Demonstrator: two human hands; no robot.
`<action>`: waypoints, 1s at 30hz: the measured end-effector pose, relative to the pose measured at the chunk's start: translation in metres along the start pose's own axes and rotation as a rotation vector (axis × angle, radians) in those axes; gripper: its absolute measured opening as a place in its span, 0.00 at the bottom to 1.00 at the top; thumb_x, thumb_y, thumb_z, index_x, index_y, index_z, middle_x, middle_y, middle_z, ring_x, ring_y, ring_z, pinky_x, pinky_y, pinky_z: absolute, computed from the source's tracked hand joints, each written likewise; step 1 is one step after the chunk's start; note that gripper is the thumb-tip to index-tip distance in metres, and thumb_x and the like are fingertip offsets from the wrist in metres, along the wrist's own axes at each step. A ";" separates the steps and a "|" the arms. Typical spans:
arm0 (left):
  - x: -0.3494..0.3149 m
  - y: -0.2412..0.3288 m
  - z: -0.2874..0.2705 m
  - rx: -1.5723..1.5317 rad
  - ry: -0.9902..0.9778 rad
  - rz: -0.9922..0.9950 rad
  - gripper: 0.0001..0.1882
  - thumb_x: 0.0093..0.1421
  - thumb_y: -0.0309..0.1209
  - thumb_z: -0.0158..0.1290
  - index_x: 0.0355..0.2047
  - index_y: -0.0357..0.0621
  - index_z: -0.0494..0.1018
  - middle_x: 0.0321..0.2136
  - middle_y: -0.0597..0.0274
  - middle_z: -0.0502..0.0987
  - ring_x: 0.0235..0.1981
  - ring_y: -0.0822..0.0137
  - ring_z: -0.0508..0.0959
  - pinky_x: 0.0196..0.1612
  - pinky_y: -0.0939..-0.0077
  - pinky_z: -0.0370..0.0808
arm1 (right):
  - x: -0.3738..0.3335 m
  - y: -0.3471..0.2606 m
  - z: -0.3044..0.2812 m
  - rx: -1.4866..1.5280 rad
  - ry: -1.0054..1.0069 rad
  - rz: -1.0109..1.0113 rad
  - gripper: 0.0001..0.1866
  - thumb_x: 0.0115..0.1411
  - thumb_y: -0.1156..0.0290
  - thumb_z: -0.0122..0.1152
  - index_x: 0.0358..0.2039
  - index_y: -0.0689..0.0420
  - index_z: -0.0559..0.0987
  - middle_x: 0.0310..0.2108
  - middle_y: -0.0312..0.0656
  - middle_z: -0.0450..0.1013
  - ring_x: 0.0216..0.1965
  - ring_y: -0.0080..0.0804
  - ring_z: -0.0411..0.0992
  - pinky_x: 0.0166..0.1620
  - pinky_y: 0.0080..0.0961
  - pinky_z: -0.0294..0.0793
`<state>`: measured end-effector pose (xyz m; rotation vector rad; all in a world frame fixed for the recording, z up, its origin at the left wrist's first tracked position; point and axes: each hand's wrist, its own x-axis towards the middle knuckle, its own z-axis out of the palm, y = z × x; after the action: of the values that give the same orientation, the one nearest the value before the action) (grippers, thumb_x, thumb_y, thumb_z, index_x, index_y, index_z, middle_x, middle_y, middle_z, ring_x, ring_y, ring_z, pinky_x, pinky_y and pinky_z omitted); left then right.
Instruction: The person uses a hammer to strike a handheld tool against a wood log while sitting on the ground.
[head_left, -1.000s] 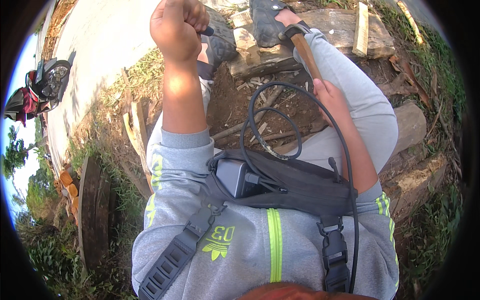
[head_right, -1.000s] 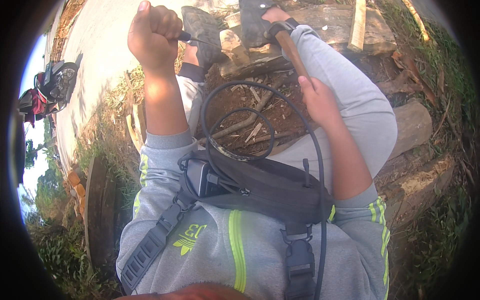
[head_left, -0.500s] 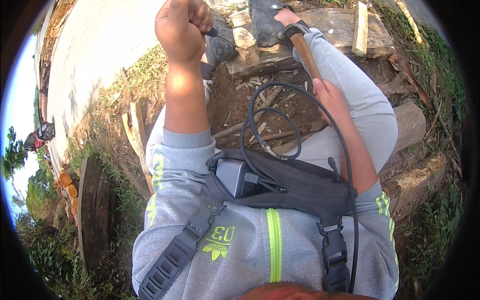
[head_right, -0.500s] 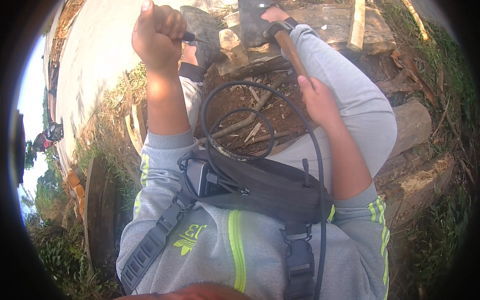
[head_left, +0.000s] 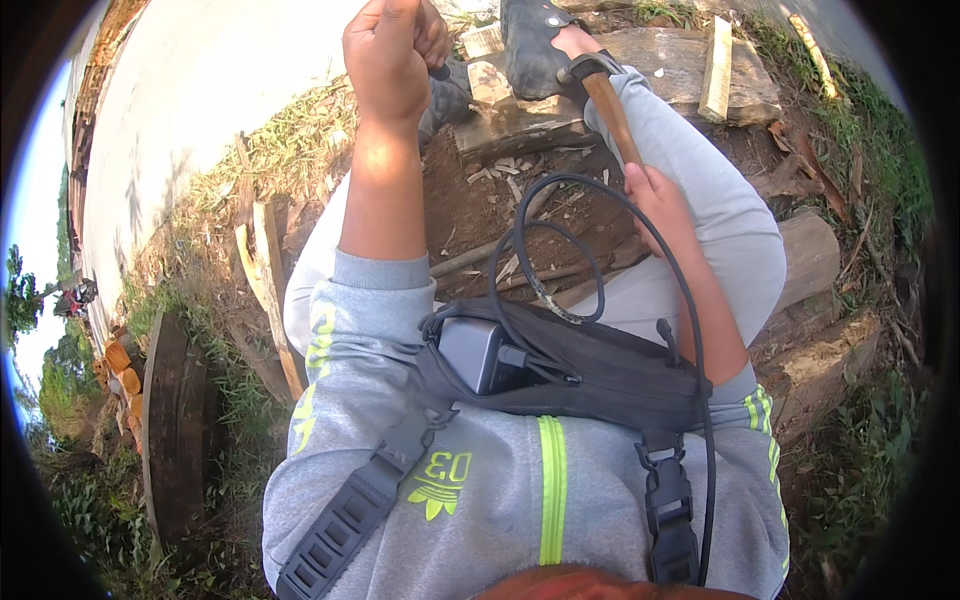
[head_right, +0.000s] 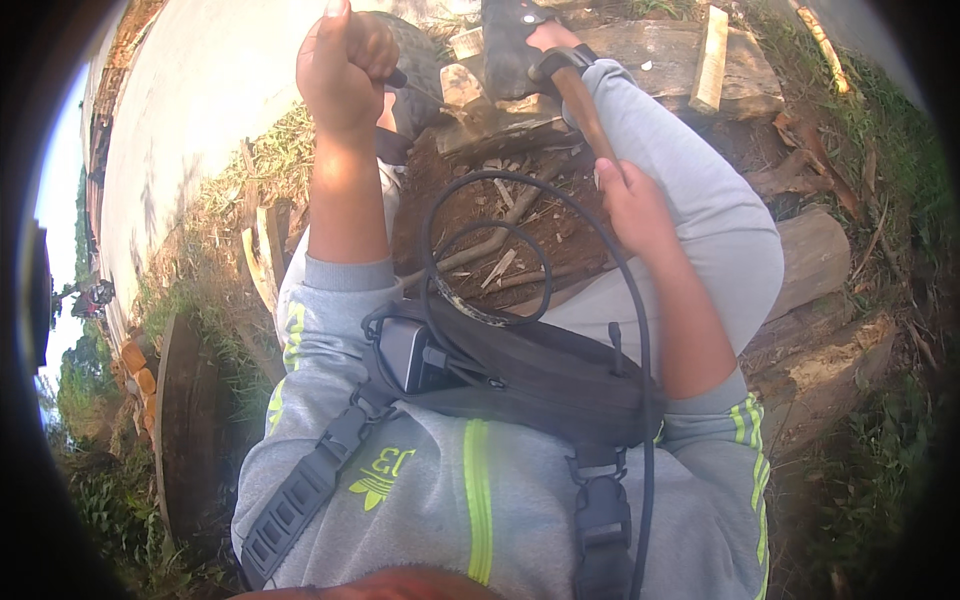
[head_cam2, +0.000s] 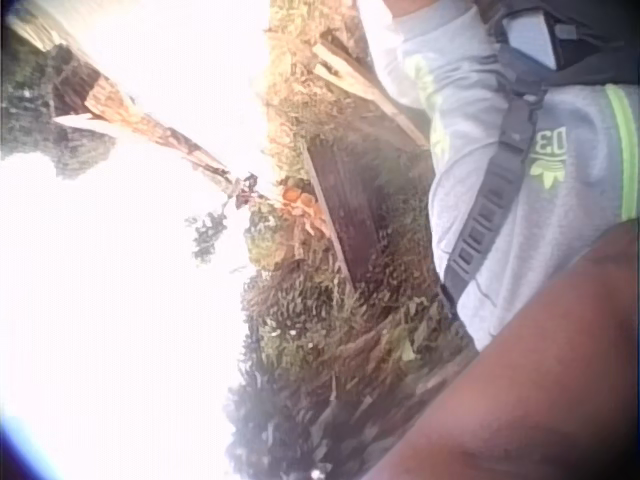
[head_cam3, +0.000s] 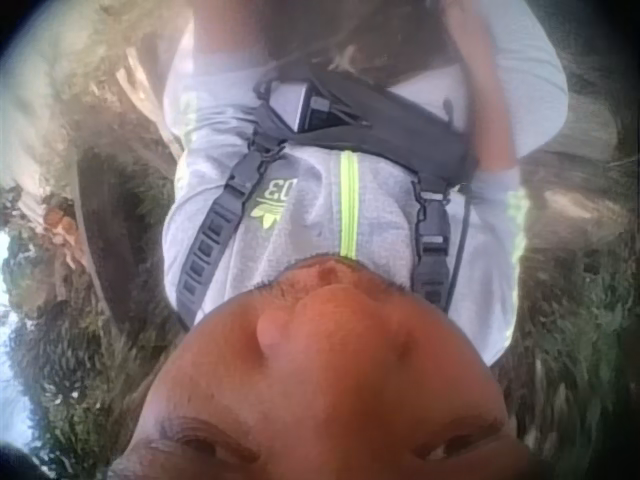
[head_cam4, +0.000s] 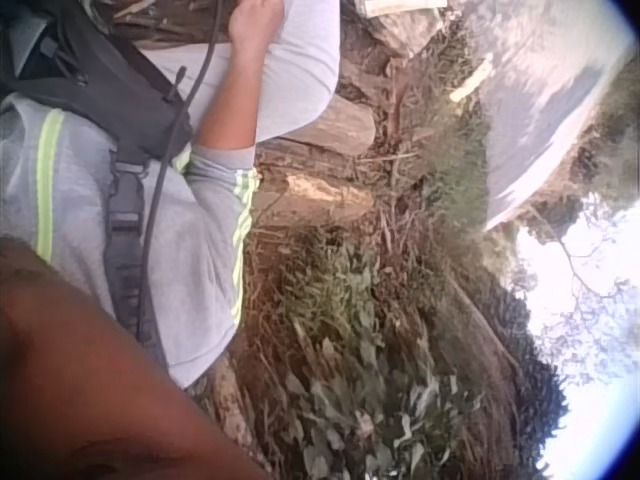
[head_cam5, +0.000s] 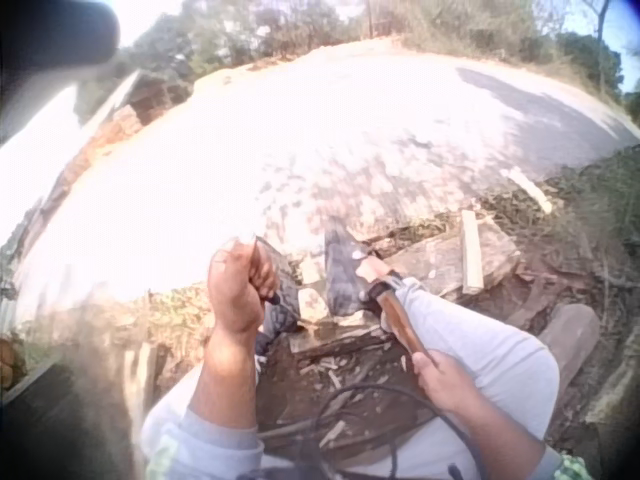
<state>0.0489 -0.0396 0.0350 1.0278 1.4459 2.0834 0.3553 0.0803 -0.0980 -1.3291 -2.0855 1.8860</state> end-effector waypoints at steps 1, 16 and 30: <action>0.000 -0.001 -0.003 -0.030 -0.006 -0.001 0.25 0.73 0.44 0.51 0.19 0.50 0.61 0.14 0.70 0.60 0.14 0.75 0.59 0.19 0.76 0.58 | -0.003 -0.003 -0.001 0.009 -0.001 -0.003 0.26 0.75 0.47 0.50 0.33 0.60 0.75 0.21 0.34 0.68 0.25 0.25 0.67 0.32 0.29 0.67; -0.005 0.001 -0.014 0.224 0.152 -0.135 0.17 0.61 0.43 0.66 0.26 0.41 0.79 0.17 0.73 0.73 0.21 0.80 0.69 0.24 0.76 0.65 | -0.084 -0.214 -0.039 -0.353 0.150 -0.421 0.17 0.71 0.56 0.62 0.42 0.60 0.78 0.22 0.29 0.68 0.21 0.16 0.67 0.26 0.20 0.65; -0.014 -0.003 -0.012 0.253 0.179 -0.124 0.23 0.61 0.50 0.61 0.27 0.38 0.79 0.19 0.57 0.78 0.22 0.63 0.76 0.31 0.63 0.73 | -0.099 -0.287 -0.024 -0.855 0.309 -0.888 0.14 0.68 0.66 0.66 0.49 0.58 0.78 0.26 0.49 0.76 0.25 0.40 0.74 0.32 0.33 0.73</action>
<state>0.0486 -0.0560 0.0248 0.8312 1.8510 1.9814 0.2717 0.0695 0.1950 -0.4485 -2.6876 0.4274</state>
